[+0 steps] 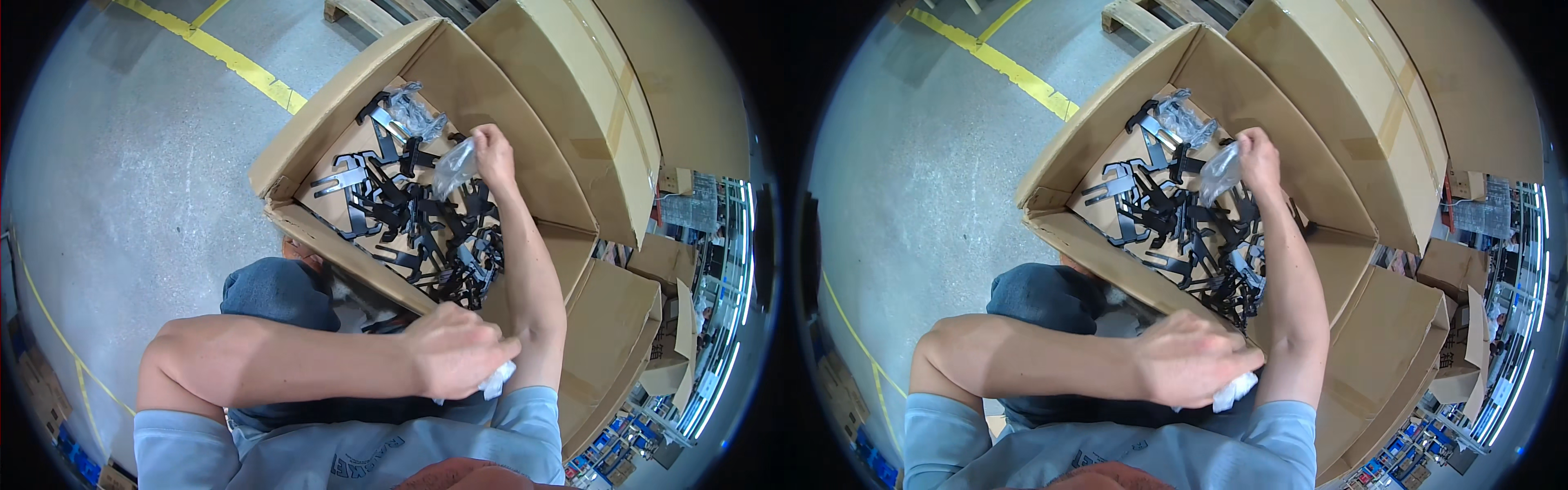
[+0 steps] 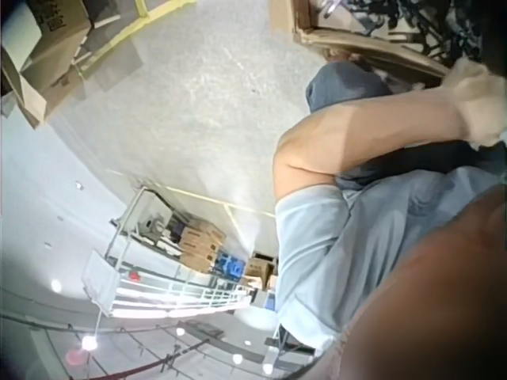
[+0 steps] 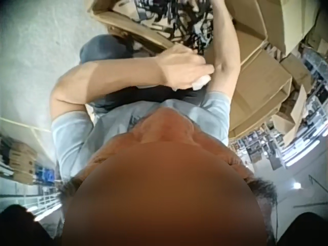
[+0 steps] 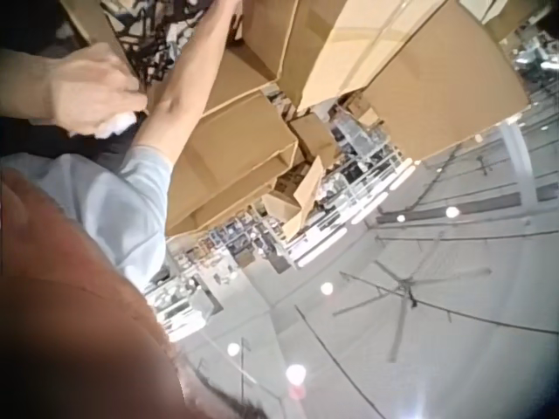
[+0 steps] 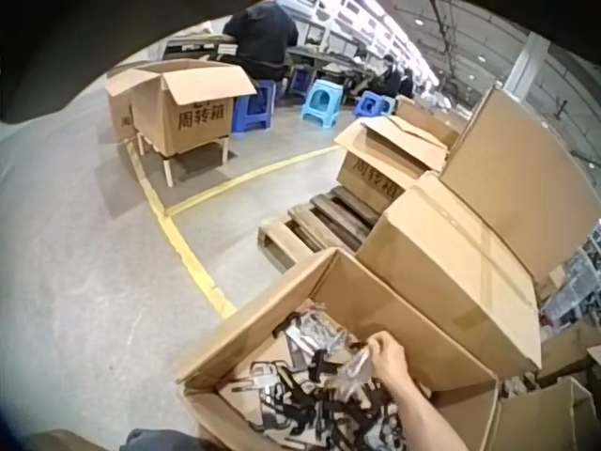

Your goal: Packaging metal brackets into cardboard boxes on a factory floor.

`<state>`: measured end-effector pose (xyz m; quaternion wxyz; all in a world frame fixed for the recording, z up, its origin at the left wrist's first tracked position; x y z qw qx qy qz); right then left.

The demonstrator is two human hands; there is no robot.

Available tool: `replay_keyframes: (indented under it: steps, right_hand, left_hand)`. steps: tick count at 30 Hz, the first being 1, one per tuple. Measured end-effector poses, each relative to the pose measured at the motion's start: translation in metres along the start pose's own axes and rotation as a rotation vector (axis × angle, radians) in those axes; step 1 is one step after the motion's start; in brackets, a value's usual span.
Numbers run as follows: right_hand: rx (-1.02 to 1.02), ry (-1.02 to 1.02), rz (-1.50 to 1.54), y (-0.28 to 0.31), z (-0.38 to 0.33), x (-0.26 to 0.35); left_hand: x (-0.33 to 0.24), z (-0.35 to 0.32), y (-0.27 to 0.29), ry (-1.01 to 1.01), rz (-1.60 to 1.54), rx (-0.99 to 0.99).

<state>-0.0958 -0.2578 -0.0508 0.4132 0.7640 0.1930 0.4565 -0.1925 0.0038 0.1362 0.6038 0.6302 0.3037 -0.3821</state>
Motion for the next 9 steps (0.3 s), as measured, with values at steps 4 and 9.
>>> replay_keyframes:
  steps: [4,9]
  right_hand:
    - [0.144,-0.232,0.078,-0.05,0.018,-0.003]
    - [0.315,-0.452,0.107,-0.095,0.03,-0.007]
  left_hand:
    - [-0.005,-0.002,-0.003,0.006,-0.05,0.022]
    - [-0.005,-0.006,0.002,-0.048,-0.022,-0.026]
Point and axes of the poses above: each hand's wrist, its own z-axis towards the middle knuckle, its own y-axis out of the back of the hand, x = y × z, the point moved 4 cm from there along z, towards the middle knuckle, and after that the axes turned 10 degrees about x, right-handed, at the moved point
